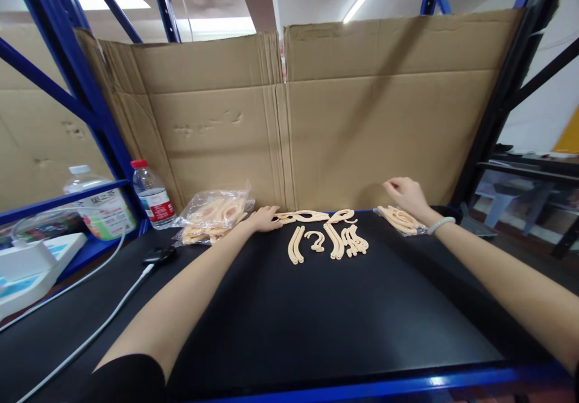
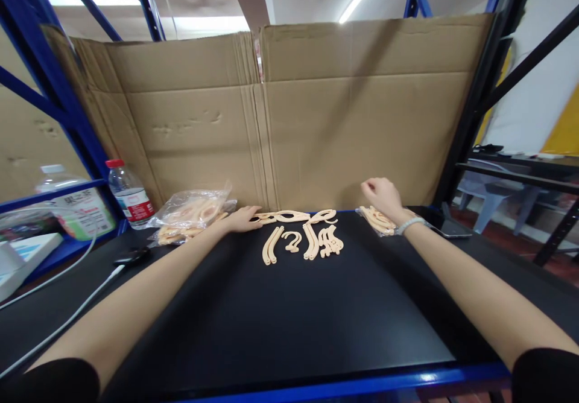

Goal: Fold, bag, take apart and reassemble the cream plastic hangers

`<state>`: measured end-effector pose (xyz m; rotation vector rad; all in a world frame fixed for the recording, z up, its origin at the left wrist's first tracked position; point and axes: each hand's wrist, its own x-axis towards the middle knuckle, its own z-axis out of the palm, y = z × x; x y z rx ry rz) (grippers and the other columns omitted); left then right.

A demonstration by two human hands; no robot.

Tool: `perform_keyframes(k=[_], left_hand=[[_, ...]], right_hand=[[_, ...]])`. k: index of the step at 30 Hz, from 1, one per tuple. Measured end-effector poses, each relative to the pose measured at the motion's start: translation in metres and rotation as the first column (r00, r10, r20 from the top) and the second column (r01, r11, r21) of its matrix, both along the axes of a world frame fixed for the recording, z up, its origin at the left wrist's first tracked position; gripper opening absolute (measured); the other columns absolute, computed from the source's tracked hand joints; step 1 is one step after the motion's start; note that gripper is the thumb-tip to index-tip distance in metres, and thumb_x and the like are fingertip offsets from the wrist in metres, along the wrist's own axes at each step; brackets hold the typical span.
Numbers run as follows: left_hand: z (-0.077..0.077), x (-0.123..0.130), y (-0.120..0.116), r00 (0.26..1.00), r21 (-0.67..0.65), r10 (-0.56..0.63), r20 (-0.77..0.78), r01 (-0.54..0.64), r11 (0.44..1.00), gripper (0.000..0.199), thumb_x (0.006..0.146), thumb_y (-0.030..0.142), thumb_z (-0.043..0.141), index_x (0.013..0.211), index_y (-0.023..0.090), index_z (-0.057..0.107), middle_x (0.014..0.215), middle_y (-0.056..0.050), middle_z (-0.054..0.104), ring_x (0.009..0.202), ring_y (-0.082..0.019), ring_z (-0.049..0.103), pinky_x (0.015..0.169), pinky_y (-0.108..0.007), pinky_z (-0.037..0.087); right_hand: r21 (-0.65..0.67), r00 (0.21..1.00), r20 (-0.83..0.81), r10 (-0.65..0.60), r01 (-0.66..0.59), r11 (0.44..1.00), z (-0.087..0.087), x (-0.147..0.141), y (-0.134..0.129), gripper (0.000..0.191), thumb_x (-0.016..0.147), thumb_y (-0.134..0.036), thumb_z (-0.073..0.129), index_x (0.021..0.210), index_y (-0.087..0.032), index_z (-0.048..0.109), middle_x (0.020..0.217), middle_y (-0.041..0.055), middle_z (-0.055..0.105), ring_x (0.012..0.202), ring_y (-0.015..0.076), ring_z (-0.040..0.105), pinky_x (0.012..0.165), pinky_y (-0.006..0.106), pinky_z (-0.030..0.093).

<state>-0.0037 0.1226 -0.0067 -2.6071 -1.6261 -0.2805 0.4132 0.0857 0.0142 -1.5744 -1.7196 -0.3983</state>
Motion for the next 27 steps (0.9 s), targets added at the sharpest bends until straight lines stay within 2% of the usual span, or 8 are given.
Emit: perform_keyframes(k=[5, 8, 11, 15, 18, 21, 23, 27], left_hand=[[0.000, -0.007, 0.000, 0.998, 0.017, -0.061, -0.014, 0.061, 0.998, 0.037, 0.089, 0.035, 0.060, 0.119, 0.013, 0.057, 0.118, -0.012, 0.060, 0.104, -0.025, 0.061, 0.090, -0.043, 0.050], [0.001, -0.010, -0.018, 0.997, 0.101, -0.070, 0.021, 0.067, 0.993, 0.048, 0.086, 0.035, 0.060, 0.126, 0.010, 0.052, 0.120, -0.017, 0.057, 0.103, -0.028, 0.063, 0.089, -0.039, 0.050], [0.005, -0.008, -0.041, 0.993, 0.201, -0.088, 0.074, 0.071, 0.977, 0.052, 0.087, 0.035, 0.055, 0.130, 0.008, 0.046, 0.123, -0.020, 0.053, 0.105, -0.032, 0.062, 0.088, -0.043, 0.050], [0.010, 0.012, -0.082, 0.973, 0.312, -0.169, 0.160, 0.112, 0.943, 0.051, 0.091, 0.039, 0.049, 0.134, 0.012, 0.041, 0.123, -0.015, 0.051, 0.108, -0.027, 0.060, 0.090, -0.040, 0.051], [0.007, 0.035, -0.117, 0.926, 0.355, -0.299, 0.231, 0.206, 0.912, 0.046, 0.091, 0.040, 0.051, 0.132, 0.019, 0.043, 0.122, -0.011, 0.052, 0.107, -0.023, 0.060, 0.090, -0.034, 0.052], [-0.002, 0.055, -0.145, 0.849, 0.370, -0.460, 0.259, 0.352, 0.860, 0.046, 0.089, 0.037, 0.056, 0.130, 0.020, 0.044, 0.121, -0.011, 0.053, 0.108, -0.023, 0.059, 0.090, -0.034, 0.052], [-0.009, 0.061, -0.156, 0.815, 0.358, -0.502, 0.289, 0.394, 0.847, 0.046, 0.089, 0.037, 0.058, 0.129, 0.021, 0.045, 0.120, -0.011, 0.053, 0.107, -0.022, 0.059, 0.089, -0.033, 0.053], [-0.019, 0.063, -0.162, 0.776, 0.313, -0.485, 0.402, 0.381, 0.870, 0.042, 0.087, 0.038, 0.061, 0.125, 0.024, 0.048, 0.121, -0.009, 0.053, 0.101, -0.021, 0.061, 0.083, -0.032, 0.055]], right_hand=[[-0.023, 0.942, 0.079, 0.326, -0.325, 0.945, 0.000, -0.071, -0.033, 0.028, 0.090, -0.031, 0.045, 0.084, -0.019, 0.070, 0.089, 0.0067, 0.072, 0.086, 0.0207, 0.060, 0.079, 0.031, 0.045], [-0.046, 0.849, 0.087, 0.522, -0.520, 0.853, 0.002, -0.096, -0.064, 0.027, 0.093, -0.034, 0.045, 0.089, -0.020, 0.068, 0.092, 0.0061, 0.070, 0.090, 0.0206, 0.059, 0.082, 0.034, 0.046], [-0.054, 0.781, -0.038, 0.624, -0.625, 0.779, 0.003, -0.110, -0.088, 0.024, 0.093, -0.033, 0.046, 0.091, -0.020, 0.066, 0.091, 0.0072, 0.069, 0.088, 0.0217, 0.059, 0.080, 0.038, 0.047], [-0.132, 0.688, -0.414, 0.596, -0.694, 0.708, -0.004, -0.123, -0.105, 0.029, 0.089, -0.042, 0.052, 0.104, -0.018, 0.063, 0.090, 0.0068, 0.066, 0.076, 0.0182, 0.061, 0.066, 0.032, 0.050], [-0.160, 0.491, -0.696, 0.524, -0.817, 0.554, -0.015, -0.135, -0.114, 0.042, 0.084, -0.050, 0.059, 0.110, -0.017, 0.057, 0.088, 0.0053, 0.064, 0.064, 0.0139, 0.060, 0.053, 0.027, 0.047], [-0.156, 0.339, -0.822, 0.458, -0.907, 0.392, -0.027, -0.146, -0.125, 0.042, 0.083, -0.053, 0.059, 0.103, -0.016, 0.057, 0.078, 0.0022, 0.062, 0.054, 0.0101, 0.056, 0.047, 0.024, 0.045], [-0.143, 0.308, -0.827, 0.470, -0.924, 0.354, -0.034, -0.149, -0.130, 0.038, 0.084, -0.051, 0.059, 0.096, -0.015, 0.059, 0.067, -0.0005, 0.060, 0.051, 0.0094, 0.055, 0.049, 0.023, 0.047], [-0.118, 0.292, -0.823, 0.488, -0.927, 0.355, -0.043, -0.146, -0.134, 0.033, 0.084, -0.047, 0.063, 0.094, -0.015, 0.063, 0.063, -0.0015, 0.061, 0.052, 0.0101, 0.057, 0.052, 0.024, 0.051]])
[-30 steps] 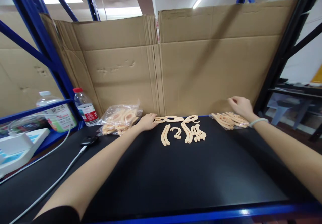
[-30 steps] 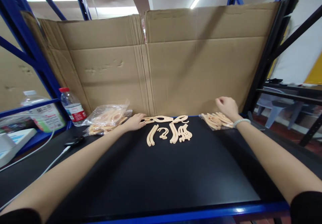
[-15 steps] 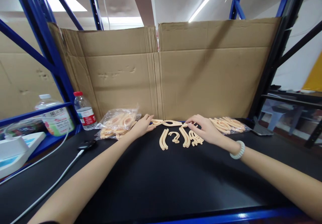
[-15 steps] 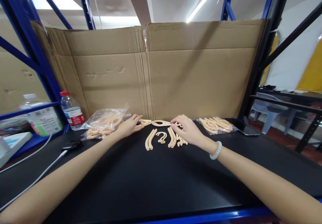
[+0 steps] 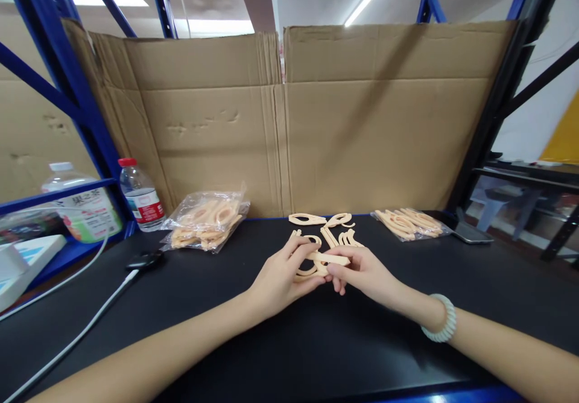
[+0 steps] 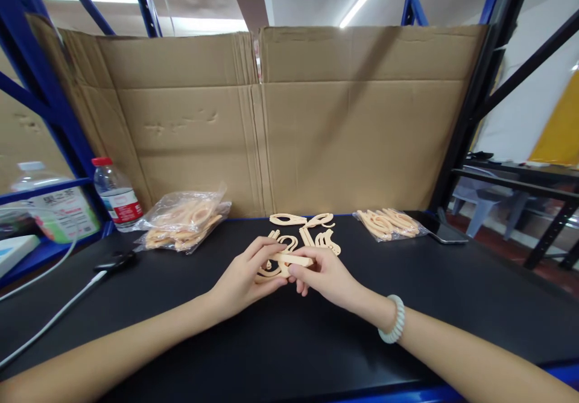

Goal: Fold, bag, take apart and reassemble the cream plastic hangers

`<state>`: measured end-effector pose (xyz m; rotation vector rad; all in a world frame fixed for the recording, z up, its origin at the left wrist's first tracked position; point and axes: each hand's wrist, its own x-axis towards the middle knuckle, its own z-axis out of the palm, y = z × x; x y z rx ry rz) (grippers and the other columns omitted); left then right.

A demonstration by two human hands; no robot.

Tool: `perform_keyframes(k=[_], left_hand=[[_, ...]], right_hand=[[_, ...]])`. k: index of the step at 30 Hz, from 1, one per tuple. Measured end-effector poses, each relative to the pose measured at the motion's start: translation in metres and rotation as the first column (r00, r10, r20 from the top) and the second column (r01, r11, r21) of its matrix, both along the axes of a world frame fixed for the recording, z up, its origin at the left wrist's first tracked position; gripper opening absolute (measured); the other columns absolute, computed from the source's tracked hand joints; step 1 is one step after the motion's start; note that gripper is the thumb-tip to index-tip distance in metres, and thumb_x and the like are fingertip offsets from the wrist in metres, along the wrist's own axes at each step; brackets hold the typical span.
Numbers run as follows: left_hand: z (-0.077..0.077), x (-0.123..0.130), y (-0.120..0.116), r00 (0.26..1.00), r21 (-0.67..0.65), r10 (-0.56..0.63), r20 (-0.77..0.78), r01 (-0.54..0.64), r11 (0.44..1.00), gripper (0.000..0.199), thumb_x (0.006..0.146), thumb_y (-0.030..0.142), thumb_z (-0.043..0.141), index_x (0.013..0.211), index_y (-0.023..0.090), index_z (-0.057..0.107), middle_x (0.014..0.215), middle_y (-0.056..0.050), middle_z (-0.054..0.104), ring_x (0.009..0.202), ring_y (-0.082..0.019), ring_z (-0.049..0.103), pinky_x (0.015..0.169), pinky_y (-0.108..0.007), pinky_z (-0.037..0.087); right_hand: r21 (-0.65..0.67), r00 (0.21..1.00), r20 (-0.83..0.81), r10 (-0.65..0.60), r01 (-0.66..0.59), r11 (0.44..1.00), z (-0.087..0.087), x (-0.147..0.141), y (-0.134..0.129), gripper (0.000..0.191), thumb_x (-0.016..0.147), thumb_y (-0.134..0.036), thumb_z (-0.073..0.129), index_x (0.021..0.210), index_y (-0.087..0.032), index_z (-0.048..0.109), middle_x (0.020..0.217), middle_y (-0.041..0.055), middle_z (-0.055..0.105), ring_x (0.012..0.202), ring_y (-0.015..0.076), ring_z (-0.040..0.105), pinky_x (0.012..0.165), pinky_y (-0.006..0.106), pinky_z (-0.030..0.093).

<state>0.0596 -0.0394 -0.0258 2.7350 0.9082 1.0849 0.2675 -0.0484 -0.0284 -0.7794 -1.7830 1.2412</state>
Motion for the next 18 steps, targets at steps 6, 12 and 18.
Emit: perform_keyframes(k=[6, 12, 18], left_hand=[[-0.006, 0.000, 0.002, 0.982, -0.233, 0.031, 0.185, 0.013, 0.972, 0.048, 0.081, 0.036, 0.069, 0.123, 0.023, 0.049, 0.107, -0.007, 0.060, 0.085, -0.018, 0.063, 0.069, -0.028, 0.056], [-0.011, 0.003, 0.001, 0.950, -0.411, 0.027, 0.310, 0.108, 0.905, 0.041, 0.080, 0.037, 0.069, 0.115, 0.021, 0.055, 0.078, 0.001, 0.060, 0.066, -0.013, 0.060, 0.057, -0.023, 0.054], [-0.010, 0.002, 0.000, 0.927, -0.410, 0.015, 0.375, 0.151, 0.900, 0.033, 0.080, 0.034, 0.070, 0.108, 0.020, 0.060, 0.080, 0.000, 0.064, 0.066, -0.013, 0.061, 0.058, -0.022, 0.053]], right_hand=[[-0.038, 0.998, -0.061, -0.011, 0.008, 0.999, -0.002, 0.005, 0.004, 0.029, 0.079, -0.042, 0.069, 0.088, -0.015, 0.063, 0.068, 0.0001, 0.064, 0.056, 0.0114, 0.062, 0.053, 0.024, 0.055], [-0.065, 0.998, -0.059, -0.018, 0.014, 0.998, -0.004, 0.005, 0.005, 0.029, 0.079, -0.042, 0.069, 0.084, -0.014, 0.064, 0.070, 0.0022, 0.066, 0.056, 0.0118, 0.065, 0.051, 0.023, 0.055], [-0.033, 0.999, -0.014, -0.031, 0.030, 0.999, -0.001, 0.008, 0.006, 0.026, 0.078, -0.039, 0.070, 0.083, -0.014, 0.067, 0.071, 0.0019, 0.065, 0.057, 0.0103, 0.061, 0.051, 0.022, 0.054]])
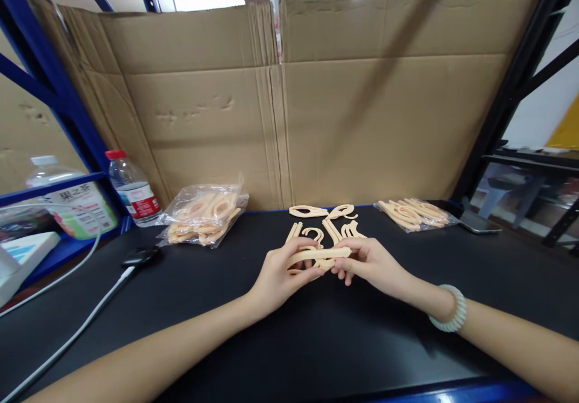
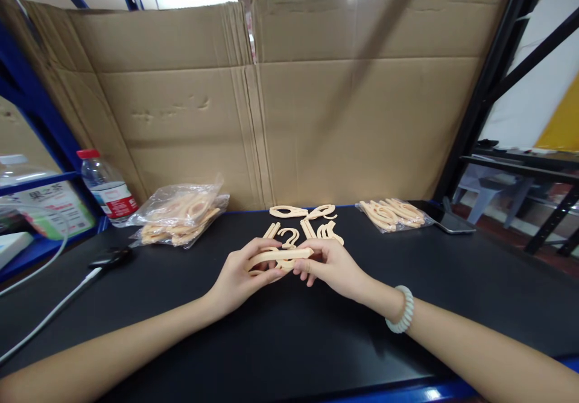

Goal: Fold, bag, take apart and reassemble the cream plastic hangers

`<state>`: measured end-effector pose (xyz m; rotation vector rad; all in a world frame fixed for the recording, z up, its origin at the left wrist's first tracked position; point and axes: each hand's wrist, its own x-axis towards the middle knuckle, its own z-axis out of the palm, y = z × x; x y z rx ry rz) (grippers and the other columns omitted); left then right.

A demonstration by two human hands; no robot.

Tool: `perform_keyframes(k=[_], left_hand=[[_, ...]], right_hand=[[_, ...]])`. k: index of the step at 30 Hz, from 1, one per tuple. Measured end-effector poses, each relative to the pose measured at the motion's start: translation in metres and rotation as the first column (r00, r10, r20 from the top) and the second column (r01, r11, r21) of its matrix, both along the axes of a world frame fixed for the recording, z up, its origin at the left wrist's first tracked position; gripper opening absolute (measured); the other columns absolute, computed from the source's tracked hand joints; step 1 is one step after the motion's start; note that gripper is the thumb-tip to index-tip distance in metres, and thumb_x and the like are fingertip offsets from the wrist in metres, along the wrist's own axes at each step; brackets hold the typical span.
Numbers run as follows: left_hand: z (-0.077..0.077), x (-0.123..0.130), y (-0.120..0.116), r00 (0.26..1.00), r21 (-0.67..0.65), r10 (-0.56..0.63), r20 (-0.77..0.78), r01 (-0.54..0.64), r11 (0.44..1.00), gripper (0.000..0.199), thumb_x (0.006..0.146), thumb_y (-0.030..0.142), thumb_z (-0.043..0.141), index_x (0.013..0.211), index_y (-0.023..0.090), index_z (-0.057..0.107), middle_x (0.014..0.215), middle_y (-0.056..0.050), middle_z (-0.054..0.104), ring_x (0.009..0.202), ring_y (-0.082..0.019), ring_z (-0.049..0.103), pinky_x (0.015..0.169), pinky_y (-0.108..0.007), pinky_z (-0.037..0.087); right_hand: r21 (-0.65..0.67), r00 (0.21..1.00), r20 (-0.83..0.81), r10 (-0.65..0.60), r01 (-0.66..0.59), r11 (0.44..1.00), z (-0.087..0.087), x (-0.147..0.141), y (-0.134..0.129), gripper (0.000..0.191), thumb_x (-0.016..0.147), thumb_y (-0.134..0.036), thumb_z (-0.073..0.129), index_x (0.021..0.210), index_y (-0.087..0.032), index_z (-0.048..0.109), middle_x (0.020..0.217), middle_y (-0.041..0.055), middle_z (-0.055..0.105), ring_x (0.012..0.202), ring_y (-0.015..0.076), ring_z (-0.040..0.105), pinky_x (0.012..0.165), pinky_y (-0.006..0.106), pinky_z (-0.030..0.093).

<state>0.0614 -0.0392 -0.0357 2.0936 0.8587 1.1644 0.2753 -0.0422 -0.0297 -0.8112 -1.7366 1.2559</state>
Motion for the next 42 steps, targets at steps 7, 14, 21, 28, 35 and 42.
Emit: perform_keyframes(k=[7, 14, 21, 28, 35, 42], left_hand=[[0.004, 0.000, -0.002, 0.991, 0.004, 0.135, 0.020, -0.135, 0.991, 0.020, 0.086, 0.033, 0.060, 0.102, 0.022, 0.057, 0.073, 0.002, 0.067, 0.064, -0.015, 0.066, 0.061, -0.024, 0.052], [0.003, 0.001, -0.001, 0.967, -0.118, 0.221, 0.130, -0.206, 0.971, 0.026, 0.090, 0.042, 0.053, 0.106, 0.021, 0.053, 0.058, 0.004, 0.062, 0.048, -0.013, 0.059, 0.047, -0.021, 0.046], [0.001, 0.001, 0.004, 0.935, -0.161, 0.267, 0.235, -0.234, 0.959, 0.023, 0.092, 0.042, 0.049, 0.103, 0.022, 0.049, 0.057, 0.006, 0.057, 0.047, -0.011, 0.058, 0.045, -0.018, 0.044], [0.003, -0.001, 0.000, 0.964, -0.019, 0.237, 0.118, -0.237, 0.971, 0.021, 0.096, 0.039, 0.044, 0.093, 0.020, 0.053, 0.065, 0.003, 0.055, 0.058, -0.013, 0.058, 0.056, -0.022, 0.046], [0.004, 0.001, -0.008, 0.975, 0.070, -0.184, -0.123, 0.193, 0.979, 0.020, 0.096, 0.032, 0.044, 0.108, 0.018, 0.051, 0.116, -0.010, 0.057, 0.104, -0.022, 0.055, 0.089, -0.035, 0.044], [0.003, 0.008, -0.005, 0.961, -0.341, -0.274, 0.037, 0.270, 0.901, 0.044, 0.094, 0.052, 0.043, 0.120, 0.018, 0.049, 0.112, -0.009, 0.055, 0.081, -0.016, 0.055, 0.076, -0.031, 0.045]], right_hand=[[0.039, 0.996, 0.054, -0.068, 0.066, 0.997, 0.002, -0.001, -0.001, 0.027, 0.071, -0.042, 0.075, 0.073, -0.017, 0.067, 0.069, 0.0001, 0.059, 0.054, 0.0095, 0.054, 0.048, 0.023, 0.052], [0.111, 0.987, 0.085, -0.134, 0.124, 0.986, 0.001, -0.002, -0.003, 0.023, 0.075, -0.041, 0.070, 0.074, -0.018, 0.068, 0.079, 0.0025, 0.055, 0.061, 0.0116, 0.053, 0.049, 0.024, 0.051], [0.104, 0.980, -0.037, -0.195, 0.198, 0.975, 0.003, 0.002, -0.002, 0.025, 0.077, -0.042, 0.069, 0.074, -0.018, 0.063, 0.075, 0.0015, 0.055, 0.063, 0.0121, 0.050, 0.054, 0.026, 0.046], [0.015, 0.944, -0.196, -0.267, 0.275, 0.961, 0.000, 0.008, 0.008, 0.028, 0.075, -0.040, 0.073, 0.077, -0.019, 0.055, 0.068, -0.0024, 0.053, 0.054, 0.0084, 0.049, 0.044, 0.021, 0.040], [-0.063, 0.953, -0.210, -0.219, 0.211, 0.976, -0.002, 0.005, 0.006, 0.032, 0.065, -0.037, 0.081, 0.075, -0.016, 0.059, 0.075, 0.0001, 0.061, 0.065, 0.0139, 0.065, 0.060, 0.029, 0.058], [0.125, 0.973, -0.147, -0.176, 0.195, 0.973, -0.002, 0.006, 0.006, 0.018, 0.072, -0.031, 0.076, 0.075, -0.017, 0.065, 0.075, 0.0017, 0.065, 0.067, 0.0147, 0.065, 0.061, 0.028, 0.056]])
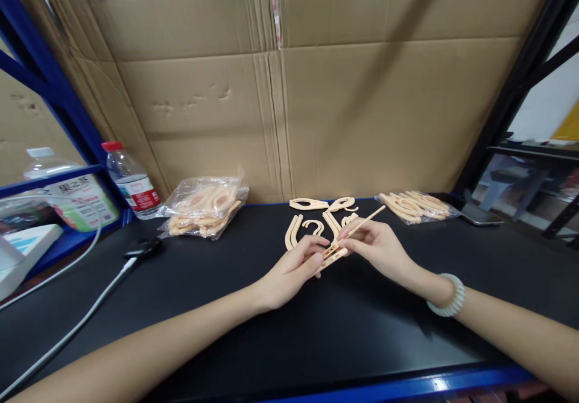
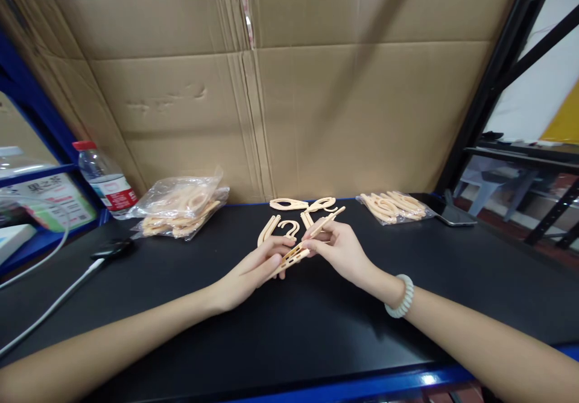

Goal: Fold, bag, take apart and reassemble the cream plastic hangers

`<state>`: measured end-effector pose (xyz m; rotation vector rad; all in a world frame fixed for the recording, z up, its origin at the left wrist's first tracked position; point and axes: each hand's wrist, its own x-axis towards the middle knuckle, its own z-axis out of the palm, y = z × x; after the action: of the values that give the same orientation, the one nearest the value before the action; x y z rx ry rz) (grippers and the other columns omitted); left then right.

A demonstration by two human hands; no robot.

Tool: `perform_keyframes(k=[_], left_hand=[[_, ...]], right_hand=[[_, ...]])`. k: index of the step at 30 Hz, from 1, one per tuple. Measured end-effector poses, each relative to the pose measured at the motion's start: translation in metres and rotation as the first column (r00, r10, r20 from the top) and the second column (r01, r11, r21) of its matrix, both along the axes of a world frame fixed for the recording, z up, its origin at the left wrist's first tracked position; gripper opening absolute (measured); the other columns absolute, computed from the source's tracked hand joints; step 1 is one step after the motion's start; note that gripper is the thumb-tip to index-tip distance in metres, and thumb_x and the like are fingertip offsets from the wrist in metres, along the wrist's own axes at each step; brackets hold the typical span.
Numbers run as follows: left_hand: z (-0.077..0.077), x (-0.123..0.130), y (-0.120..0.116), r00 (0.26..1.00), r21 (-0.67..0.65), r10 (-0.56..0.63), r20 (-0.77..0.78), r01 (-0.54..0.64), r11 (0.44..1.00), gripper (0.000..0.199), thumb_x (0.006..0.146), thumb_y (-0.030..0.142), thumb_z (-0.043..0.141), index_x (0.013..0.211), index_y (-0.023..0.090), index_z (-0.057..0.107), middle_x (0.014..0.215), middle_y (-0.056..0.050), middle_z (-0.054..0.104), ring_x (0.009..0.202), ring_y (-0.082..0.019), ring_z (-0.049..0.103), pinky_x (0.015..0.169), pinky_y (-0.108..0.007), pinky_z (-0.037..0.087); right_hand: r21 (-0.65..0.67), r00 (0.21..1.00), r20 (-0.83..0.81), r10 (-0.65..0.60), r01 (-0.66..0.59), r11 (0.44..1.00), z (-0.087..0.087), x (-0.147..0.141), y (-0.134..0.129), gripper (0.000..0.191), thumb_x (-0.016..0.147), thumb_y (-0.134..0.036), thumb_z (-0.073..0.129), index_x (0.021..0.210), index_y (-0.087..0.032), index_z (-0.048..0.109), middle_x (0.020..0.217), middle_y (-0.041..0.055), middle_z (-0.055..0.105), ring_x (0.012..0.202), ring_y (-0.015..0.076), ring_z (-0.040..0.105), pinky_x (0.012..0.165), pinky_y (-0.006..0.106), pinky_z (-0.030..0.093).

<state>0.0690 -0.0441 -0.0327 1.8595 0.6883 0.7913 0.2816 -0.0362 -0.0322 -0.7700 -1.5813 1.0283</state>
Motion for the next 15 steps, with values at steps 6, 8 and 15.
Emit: perform_keyframes(k=[6, 8, 15], left_hand=[[-0.0012, 0.0020, 0.0059, 0.999, -0.241, 0.002, 0.054, 0.011, 0.970, 0.041, 0.084, 0.053, 0.059, 0.104, 0.017, 0.056, 0.079, 0.001, 0.052, 0.057, -0.008, 0.038, 0.053, -0.021, 0.031], [-0.0013, 0.0024, 0.0051, 0.999, -0.243, -0.015, 0.037, 0.023, 0.970, 0.041, 0.083, 0.050, 0.063, 0.104, 0.017, 0.055, 0.070, 0.004, 0.049, 0.053, -0.007, 0.034, 0.049, -0.020, 0.026], [-0.0007, 0.0015, 0.0051, 0.996, -0.122, -0.017, -0.084, 0.007, 0.993, 0.039, 0.090, 0.050, 0.052, 0.106, 0.015, 0.056, 0.057, 0.007, 0.041, 0.046, -0.007, 0.028, 0.042, -0.020, 0.020]], right_hand=[[0.323, 0.964, 0.262, -0.044, -0.045, 0.945, -0.0011, -0.0013, -0.0053, 0.008, 0.083, -0.024, 0.066, 0.081, -0.018, 0.071, 0.075, 0.0037, 0.068, 0.064, 0.0140, 0.061, 0.059, 0.027, 0.050], [0.361, 0.961, 0.272, -0.052, -0.051, 0.931, -0.0005, -0.0020, -0.0069, 0.008, 0.084, -0.023, 0.065, 0.082, -0.018, 0.071, 0.076, 0.0039, 0.067, 0.065, 0.0141, 0.061, 0.058, 0.027, 0.049], [0.380, 0.959, 0.272, -0.076, -0.034, 0.924, 0.0001, -0.0028, -0.0069, 0.012, 0.087, -0.024, 0.062, 0.084, -0.019, 0.072, 0.076, 0.0039, 0.067, 0.061, 0.0129, 0.059, 0.054, 0.025, 0.049]])
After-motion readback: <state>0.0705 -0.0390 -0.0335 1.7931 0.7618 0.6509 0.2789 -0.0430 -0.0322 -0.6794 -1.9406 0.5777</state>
